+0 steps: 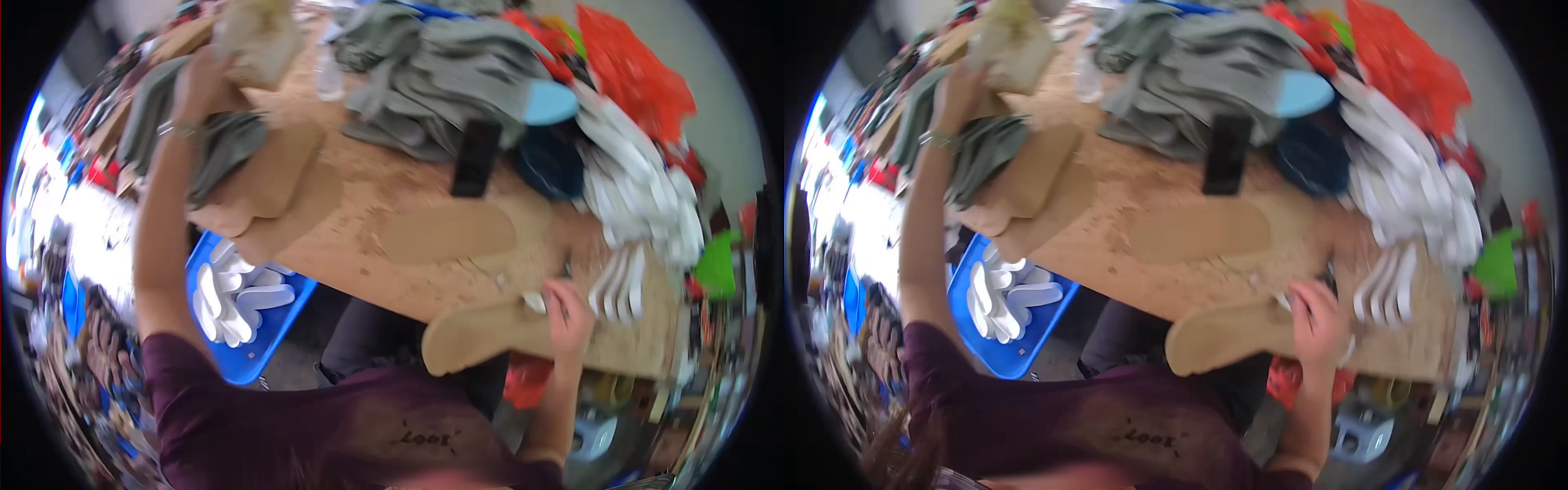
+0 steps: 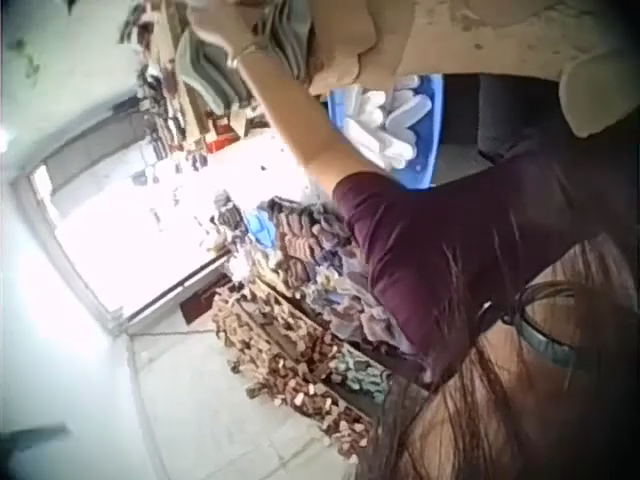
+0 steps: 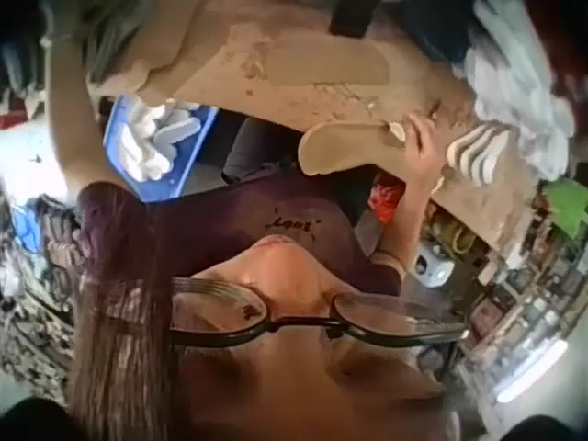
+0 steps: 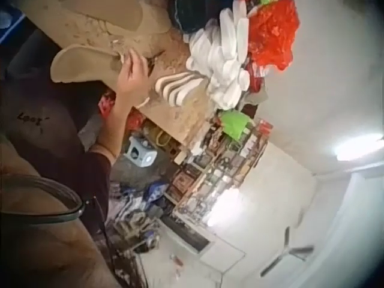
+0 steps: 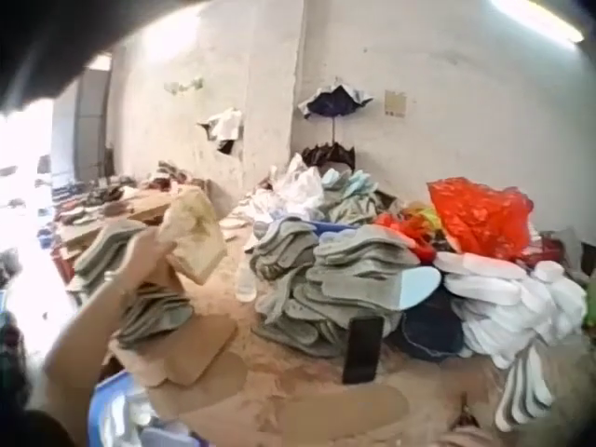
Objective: Applying adhesive and preparing components for shoe assembly at a manufacturing station.
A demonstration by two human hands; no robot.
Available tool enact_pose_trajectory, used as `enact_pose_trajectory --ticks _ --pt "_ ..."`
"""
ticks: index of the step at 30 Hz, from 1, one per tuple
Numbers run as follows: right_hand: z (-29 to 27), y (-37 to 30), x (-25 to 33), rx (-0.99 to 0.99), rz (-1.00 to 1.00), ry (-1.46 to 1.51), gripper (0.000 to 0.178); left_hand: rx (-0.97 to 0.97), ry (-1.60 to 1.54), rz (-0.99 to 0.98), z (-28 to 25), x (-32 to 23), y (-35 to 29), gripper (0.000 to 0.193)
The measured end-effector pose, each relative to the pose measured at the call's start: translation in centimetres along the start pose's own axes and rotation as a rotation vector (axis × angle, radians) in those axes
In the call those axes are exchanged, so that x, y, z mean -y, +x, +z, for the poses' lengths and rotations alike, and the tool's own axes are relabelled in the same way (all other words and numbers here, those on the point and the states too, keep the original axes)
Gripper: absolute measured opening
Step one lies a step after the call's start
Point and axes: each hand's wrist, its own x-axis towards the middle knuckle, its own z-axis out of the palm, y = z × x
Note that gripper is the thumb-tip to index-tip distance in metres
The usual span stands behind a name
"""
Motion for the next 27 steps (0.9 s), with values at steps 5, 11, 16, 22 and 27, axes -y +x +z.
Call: enact_pose_trajectory --ticks 5,11,16,22,27 --pt "-2.2 0.0 -0.3 -0.075 0.152 0.092 0.02 0.176 -0.952 -0.445 -16.1 -7.0 -1.5 0.044" --pt "-6.9 -0.9 -2.3 -0.189 0.231 0.433 0.045 0.459 -1.512 -0.295 -22.5 -16.9 -0.8 0.046" --pt "-12.4 2.2 0.1 -0.102 -0.053 0.436 0.106 0.564 -1.671 0.014 -27.8 -26.6 1.0 0.045" --pt "-14.1 4.2 -2.2 0.139 -0.068 0.229 0.131 0.727 -1.91 0.552 -31.3 -38.1 5.4 0.044" --pt "-15.8 0.5 -8.8 -0.114 0.077 0.642 0.117 0.767 -1.971 0.618 -31.9 -42.1 6.1 0.046"
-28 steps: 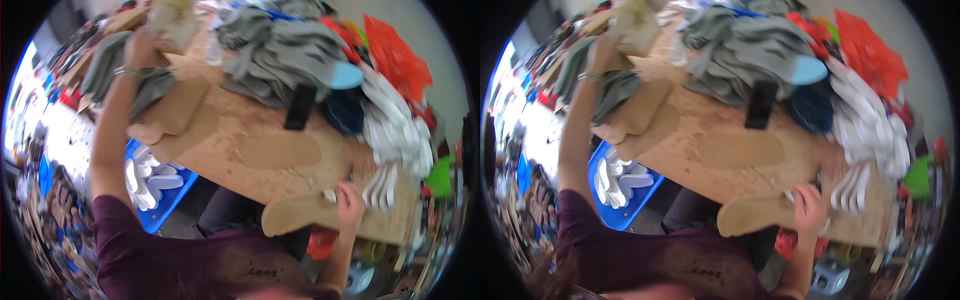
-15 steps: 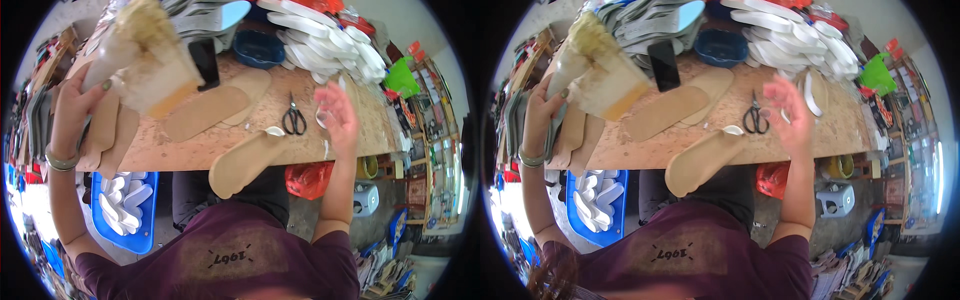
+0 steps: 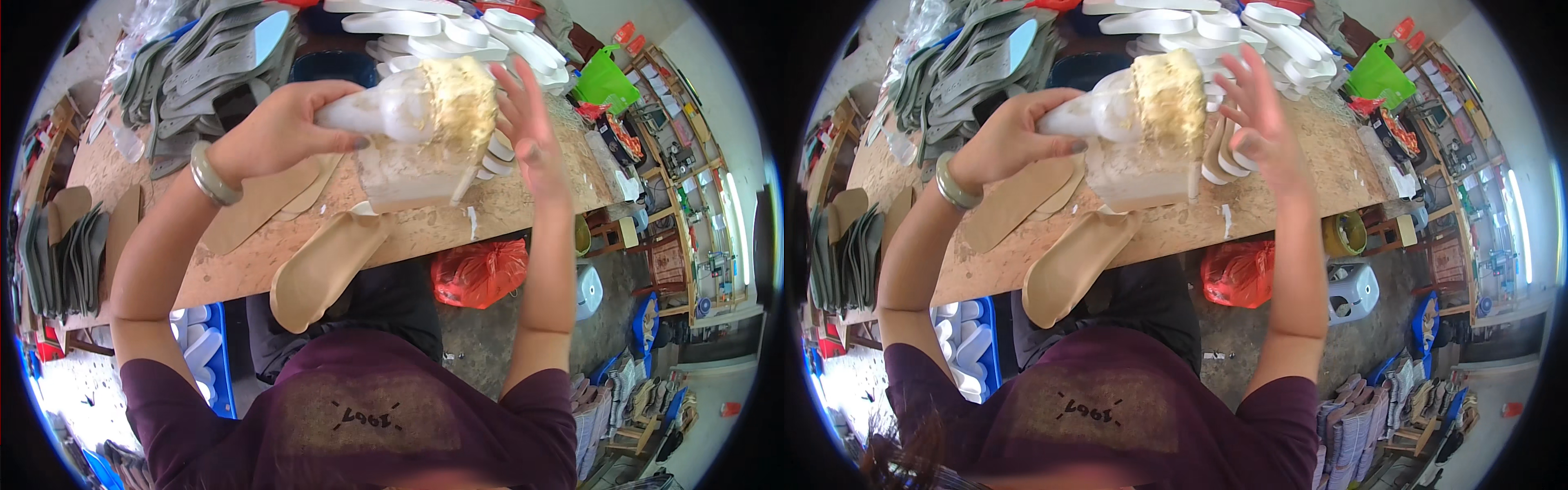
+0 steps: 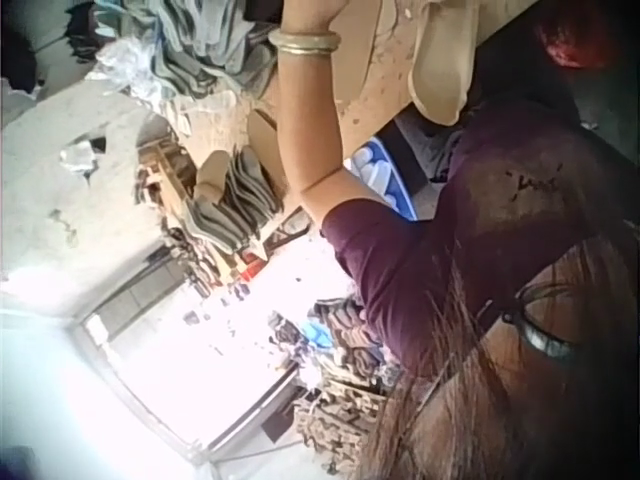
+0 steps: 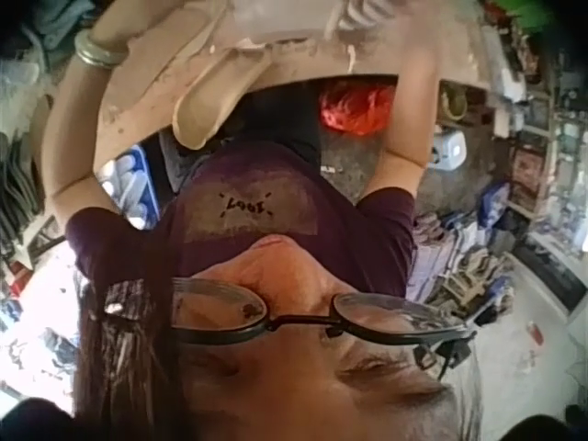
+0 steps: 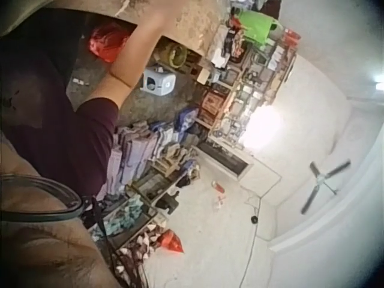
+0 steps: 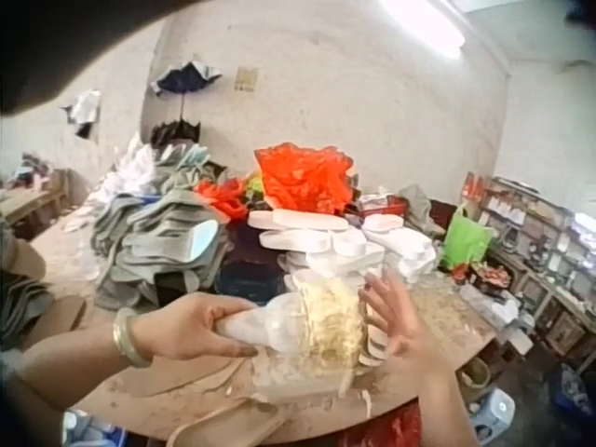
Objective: Applying adhesive and preparing components for shoe assembly at a manufacturing station.
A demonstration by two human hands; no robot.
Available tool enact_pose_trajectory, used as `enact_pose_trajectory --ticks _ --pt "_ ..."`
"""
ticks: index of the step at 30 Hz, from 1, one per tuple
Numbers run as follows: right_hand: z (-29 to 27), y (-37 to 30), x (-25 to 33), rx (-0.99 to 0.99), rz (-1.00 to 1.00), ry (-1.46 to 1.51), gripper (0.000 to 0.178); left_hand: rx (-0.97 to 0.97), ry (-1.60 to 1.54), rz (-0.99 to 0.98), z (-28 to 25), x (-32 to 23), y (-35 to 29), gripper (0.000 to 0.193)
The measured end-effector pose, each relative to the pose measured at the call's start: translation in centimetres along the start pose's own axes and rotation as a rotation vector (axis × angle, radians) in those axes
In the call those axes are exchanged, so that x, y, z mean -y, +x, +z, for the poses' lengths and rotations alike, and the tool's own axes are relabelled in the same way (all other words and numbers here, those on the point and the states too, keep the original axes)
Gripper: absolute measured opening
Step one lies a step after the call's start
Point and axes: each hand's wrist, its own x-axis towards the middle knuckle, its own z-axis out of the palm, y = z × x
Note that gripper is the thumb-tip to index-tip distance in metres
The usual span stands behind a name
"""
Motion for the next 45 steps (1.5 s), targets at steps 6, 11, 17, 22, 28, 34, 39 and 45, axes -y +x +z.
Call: enact_pose_trajectory --ticks 6,11,17,22,28,34,39,45 --pt "6.8 -7.9 -14.7 -0.274 0.314 -0.138 0.055 -0.124 0.036 -0.071 0.3 1.4 -0.8 0.045" --pt "5.8 -7.7 -21.7 -0.272 0.264 -0.747 0.057 -0.13 0.157 -0.102 0.6 1.9 0.5 0.045" --pt "-4.0 -9.6 -21.7 -0.443 0.466 -0.842 0.051 -0.119 0.194 -0.093 0.4 3.0 3.5 0.044" --pt "-11.3 -8.9 -18.8 -0.429 0.515 -0.508 0.073 -0.085 0.259 -0.058 0.5 3.5 6.6 0.046" --pt "-1.9 0.8 -6.3 0.049 -0.017 -0.04 0.117 0.022 0.289 -0.039 1.2 4.3 8.5 0.049" --pt "0.9 0.7 -6.7 0.006 0.037 0.088 0.109 0.025 0.479 -0.138 2.0 3.8 7.5 0.054" --pt "1.2 -0.8 -6.7 -0.099 0.045 0.091 0.099 -0.007 0.514 -0.091 2.8 3.4 6.3 0.052" --pt "2.8 -1.7 -4.0 -0.168 0.08 0.1 0.091 -0.052 0.357 -0.062 4.0 4.3 3.9 0.051"
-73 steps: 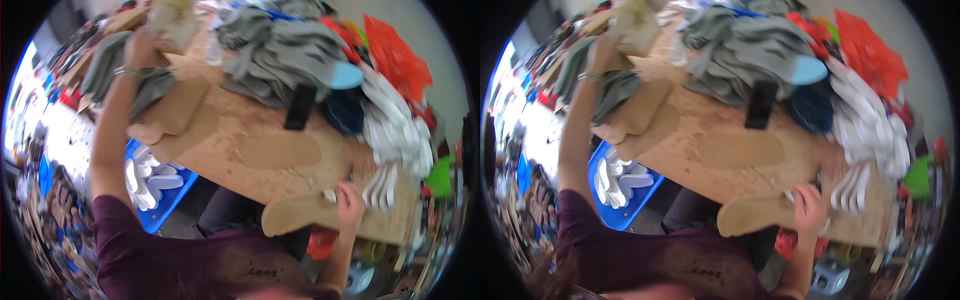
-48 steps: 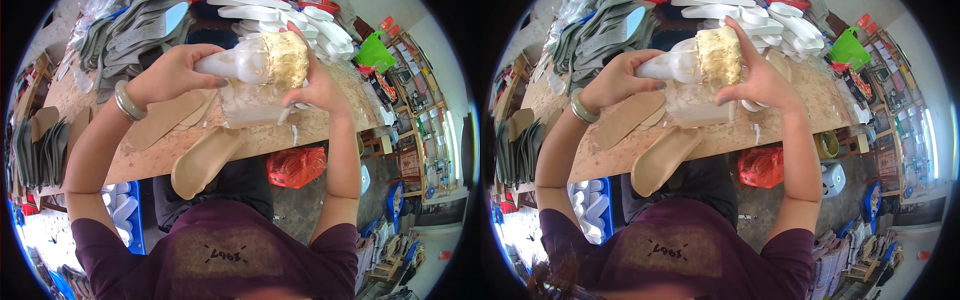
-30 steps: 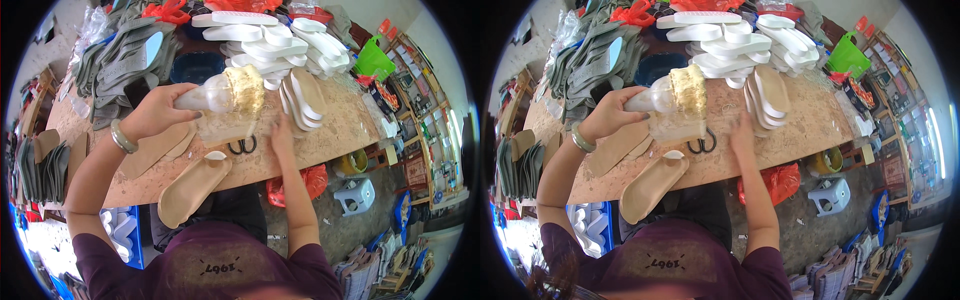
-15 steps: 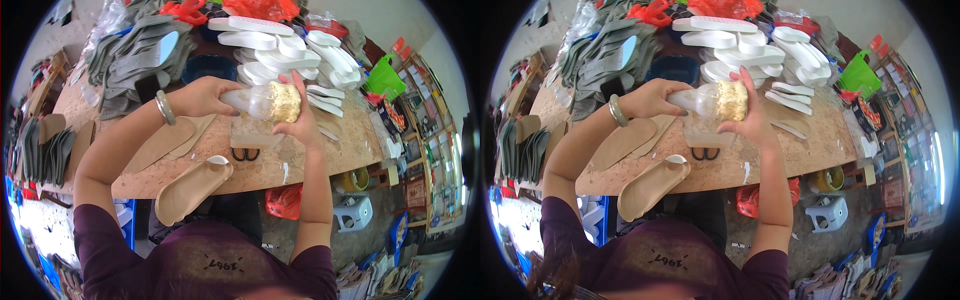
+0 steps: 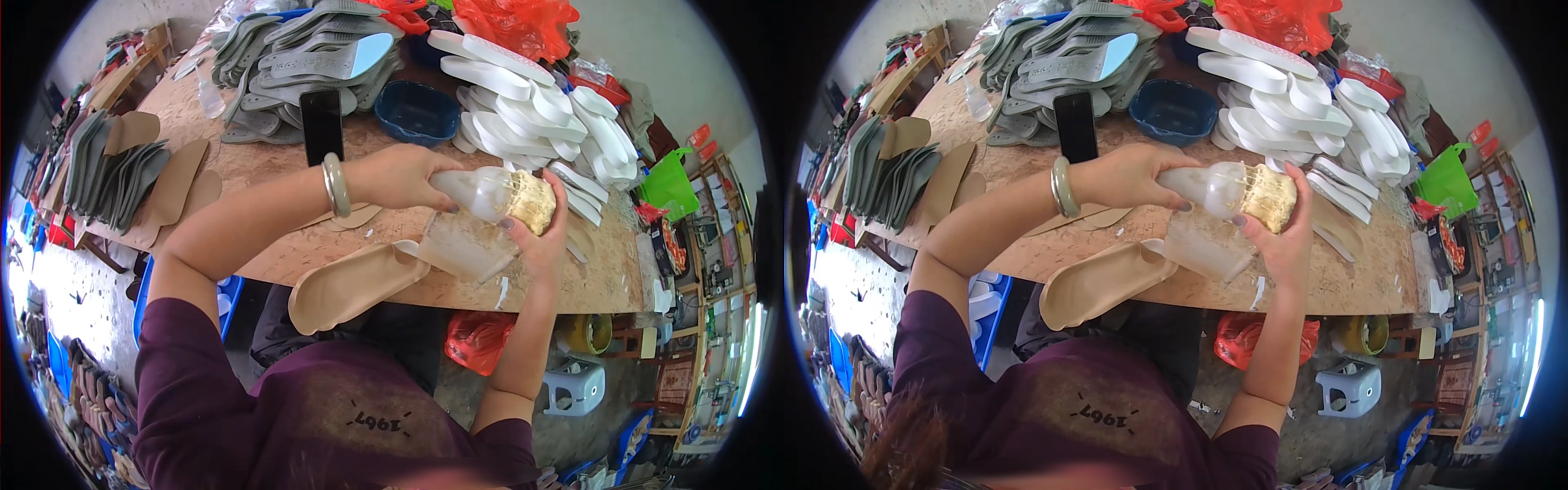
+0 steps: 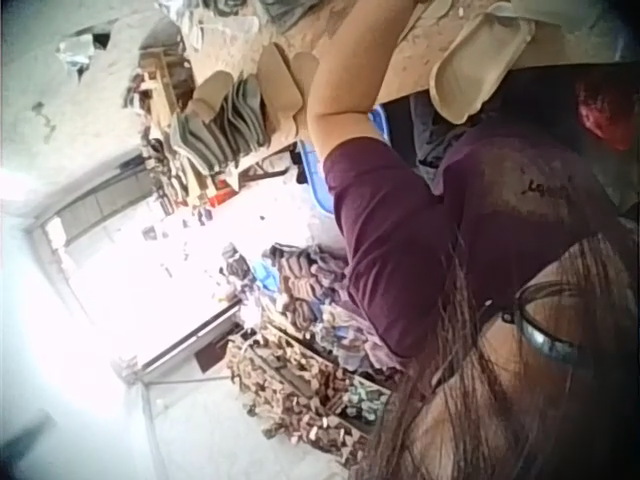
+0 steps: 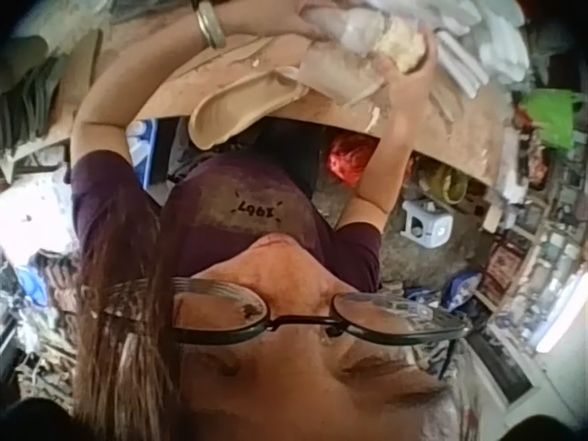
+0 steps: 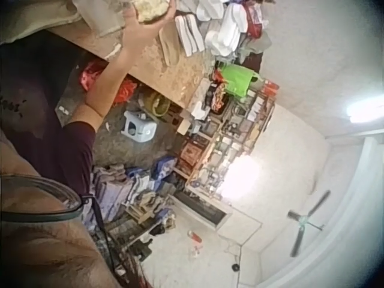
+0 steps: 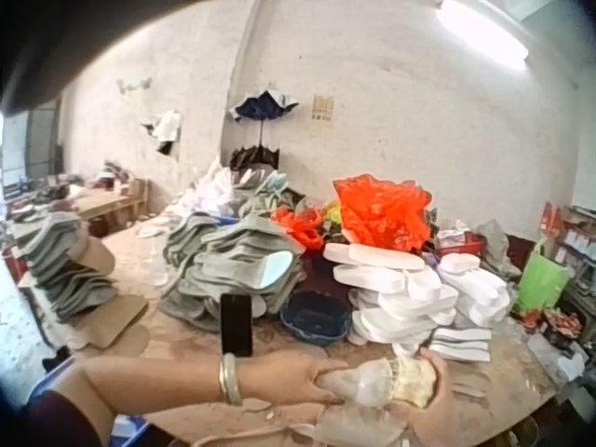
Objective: Applying adhesive and preparing components for shoe assembly at a manufacturing station.
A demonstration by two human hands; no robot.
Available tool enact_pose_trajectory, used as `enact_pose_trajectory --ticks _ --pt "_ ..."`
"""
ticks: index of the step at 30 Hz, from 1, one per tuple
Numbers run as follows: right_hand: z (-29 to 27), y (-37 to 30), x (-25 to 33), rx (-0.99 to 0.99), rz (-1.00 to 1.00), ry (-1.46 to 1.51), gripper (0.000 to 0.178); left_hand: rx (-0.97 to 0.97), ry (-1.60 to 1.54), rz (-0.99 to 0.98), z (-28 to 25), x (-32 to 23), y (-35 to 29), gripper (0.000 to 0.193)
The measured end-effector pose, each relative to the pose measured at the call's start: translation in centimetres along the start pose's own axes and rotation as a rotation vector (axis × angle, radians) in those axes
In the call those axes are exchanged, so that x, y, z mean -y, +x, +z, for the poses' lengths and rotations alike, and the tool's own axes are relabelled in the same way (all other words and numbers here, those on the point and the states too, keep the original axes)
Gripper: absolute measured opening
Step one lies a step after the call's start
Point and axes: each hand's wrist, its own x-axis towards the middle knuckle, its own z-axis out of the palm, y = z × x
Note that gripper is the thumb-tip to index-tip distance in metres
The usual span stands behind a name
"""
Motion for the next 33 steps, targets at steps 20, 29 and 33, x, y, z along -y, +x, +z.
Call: enact_pose_trajectory --ticks 20,29,33 --pt "-0.4 -0.4 -1.2 -0.21 -0.094 -0.138 0.084 -0.101 -0.389 -0.216 5.1 0.2 -0.4 0.05" --pt "-2.7 0.7 -9.5 -0.464 -0.378 -0.296 0.093 -0.11 0.403 0.196 2.3 2.4 8.9 0.058" --pt "-3.4 -0.1 -11.1 -0.589 -0.441 -0.305 0.093 -0.082 0.477 0.262 3.4 2.1 11.4 0.055"
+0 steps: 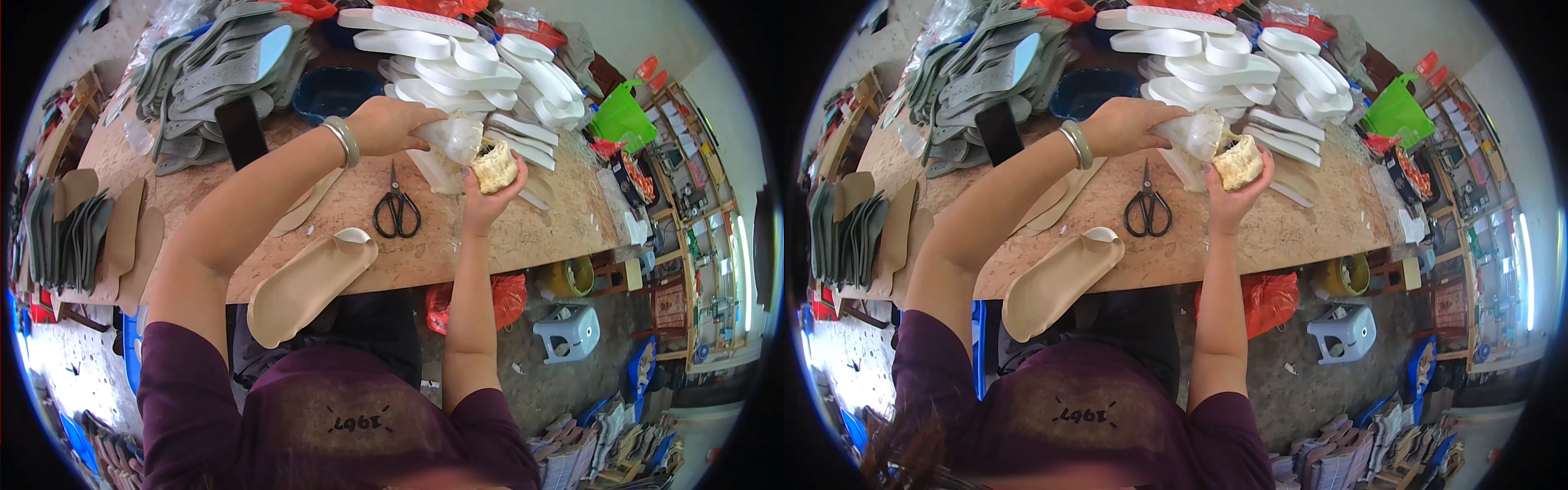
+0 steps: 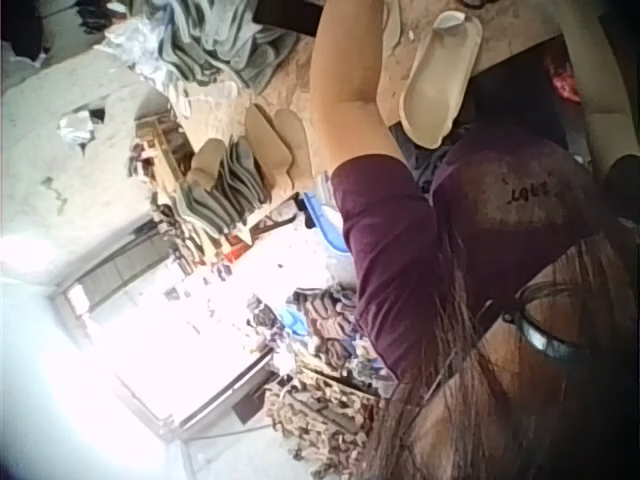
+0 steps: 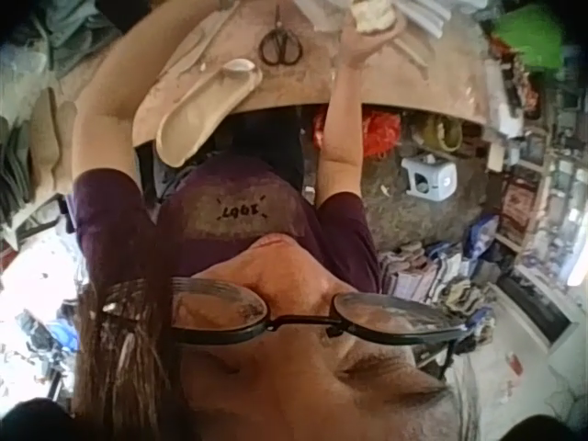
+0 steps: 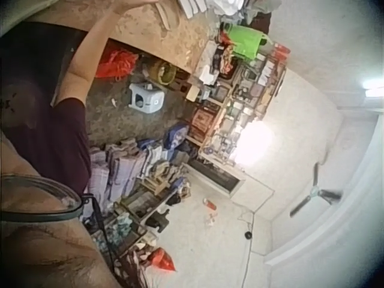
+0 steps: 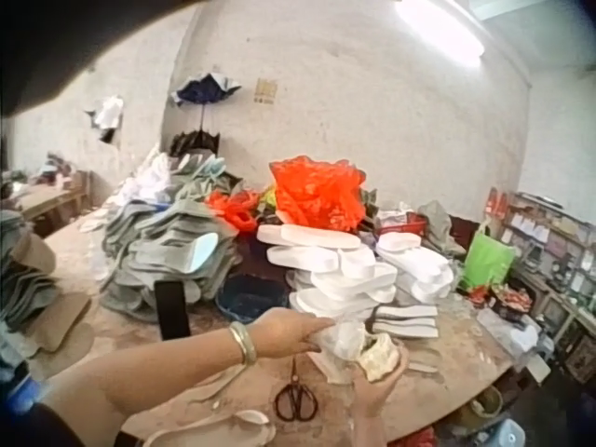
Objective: Applying adhesive and preparing components for shoe assembly at a manufacturing station.
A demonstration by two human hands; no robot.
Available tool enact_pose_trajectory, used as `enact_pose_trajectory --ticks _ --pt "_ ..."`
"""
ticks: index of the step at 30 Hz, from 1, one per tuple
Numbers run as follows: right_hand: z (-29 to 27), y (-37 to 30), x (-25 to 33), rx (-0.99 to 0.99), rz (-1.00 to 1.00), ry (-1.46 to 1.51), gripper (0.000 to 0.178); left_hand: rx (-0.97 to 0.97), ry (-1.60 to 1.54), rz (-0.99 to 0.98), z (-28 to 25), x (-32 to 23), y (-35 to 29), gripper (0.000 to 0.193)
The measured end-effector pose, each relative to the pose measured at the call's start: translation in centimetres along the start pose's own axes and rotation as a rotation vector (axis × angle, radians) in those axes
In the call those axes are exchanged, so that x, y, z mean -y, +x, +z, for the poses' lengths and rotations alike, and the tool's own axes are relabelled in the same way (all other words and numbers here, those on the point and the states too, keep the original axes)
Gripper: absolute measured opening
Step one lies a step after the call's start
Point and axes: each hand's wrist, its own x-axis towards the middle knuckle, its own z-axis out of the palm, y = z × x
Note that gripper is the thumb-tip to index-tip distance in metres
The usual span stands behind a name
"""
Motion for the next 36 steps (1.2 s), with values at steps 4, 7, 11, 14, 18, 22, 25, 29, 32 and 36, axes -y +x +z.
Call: enact_pose_trajectory --ticks 4,7,11,14,18,22,25,29,32,36 --pt "-1.4 -2.4 1.3 -0.039 0.004 0.048 0.096 0.088 0.024 0.099 -0.5 -1.5 1.0 0.053" --pt "-5.5 -3.6 2.8 0.133 0.121 0.023 0.103 0.07 0.046 0.166 -0.3 -2.1 1.7 0.052" --pt "-9.1 -5.4 4.9 0.089 0.371 -0.03 0.101 0.076 0.086 0.319 0.2 -3.5 3.1 0.047" --pt "-9.5 -5.8 6.9 0.158 0.497 -0.161 0.096 0.138 0.117 0.337 0.4 -5.1 3.7 0.054" --pt "-10.3 -7.3 8.1 0.213 0.448 -0.472 0.093 0.179 0.099 0.342 1.7 -5.9 3.2 0.054" --pt "-9.5 -9.5 8.7 0.22 0.507 -0.502 0.094 0.164 0.144 0.387 2.7 -6.7 1.0 0.053" --pt "-8.9 -12.2 6.4 0.189 0.435 -0.597 0.096 0.161 0.192 0.437 3.7 -6.7 0.3 0.053" --pt "-8.5 -14.0 4.4 0.16 0.247 -0.771 0.099 0.223 0.25 0.404 3.7 -7.5 -0.4 0.049" --pt "-8.5 -14.1 3.8 0.168 0.229 -0.777 0.098 0.234 0.276 0.455 3.9 -7.5 -0.4 0.048" --pt "-8.7 -14.1 3.8 0.187 0.254 -0.745 0.096 0.357 0.366 0.475 3.1 -8.2 1.3 0.045"
